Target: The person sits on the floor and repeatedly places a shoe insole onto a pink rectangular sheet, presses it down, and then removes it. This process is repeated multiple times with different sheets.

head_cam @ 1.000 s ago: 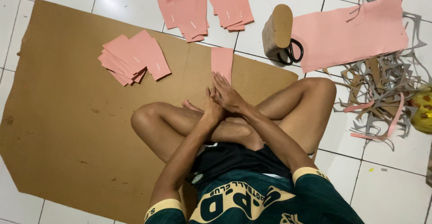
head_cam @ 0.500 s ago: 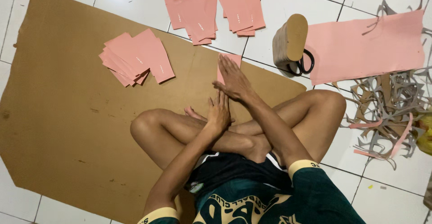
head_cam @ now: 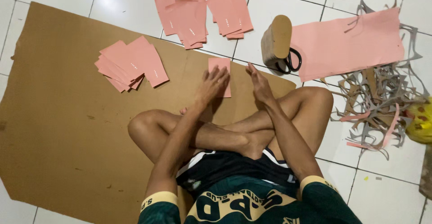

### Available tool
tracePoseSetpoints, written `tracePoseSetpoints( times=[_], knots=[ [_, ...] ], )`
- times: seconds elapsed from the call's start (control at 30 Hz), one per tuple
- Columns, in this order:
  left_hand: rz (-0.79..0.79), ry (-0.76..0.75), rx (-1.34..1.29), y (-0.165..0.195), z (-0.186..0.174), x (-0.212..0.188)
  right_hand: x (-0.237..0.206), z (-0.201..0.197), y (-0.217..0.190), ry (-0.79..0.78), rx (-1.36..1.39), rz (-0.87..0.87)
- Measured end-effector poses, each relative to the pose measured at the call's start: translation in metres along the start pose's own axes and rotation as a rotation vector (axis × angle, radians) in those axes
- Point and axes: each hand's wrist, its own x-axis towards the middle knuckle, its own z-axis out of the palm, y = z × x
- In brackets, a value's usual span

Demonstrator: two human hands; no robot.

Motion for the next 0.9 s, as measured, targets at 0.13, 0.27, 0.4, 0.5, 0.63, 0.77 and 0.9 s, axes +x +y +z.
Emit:
tracePoseSetpoints(
  times=[0.13,0.27,0.4,0.5,0.63,0.77,0.9],
  knots=[
    [-0.414,-0.235,-0.069,-0.022,0.008,-0.001,-0.015,0.014,0.003,0.008,-0.273,-0.116],
    [-0.595,-0.324,-0.270,-0.012,0.001,-0.030,-0.016,0.051,0.001,-0.038,-0.500,-0.198],
    [-0.465,-0.304,-0.093,-0.001,0.002,-0.055,-0.013,0.106,0.002,-0.243,-0.548,-0.409],
    [-0.438,-0.505,-0.105,0.006,0.005,-0.061,0.001,0.132,-0.002,-0.353,-0.591,-0.437],
    [-0.492,-0.781,-0.055,0.008,0.004,-0.060,0.021,0.122,-0.010,-0.403,-0.683,-0.393],
    [-0.443,-0.741,0.010,0.009,0.001,-0.058,0.029,0.087,-0.026,-0.373,-0.935,-0.331],
    [-0.434,-0.708,0.026,0.008,-0.003,-0.058,0.039,0.065,-0.037,-0.281,-0.992,-0.159]
  ],
)
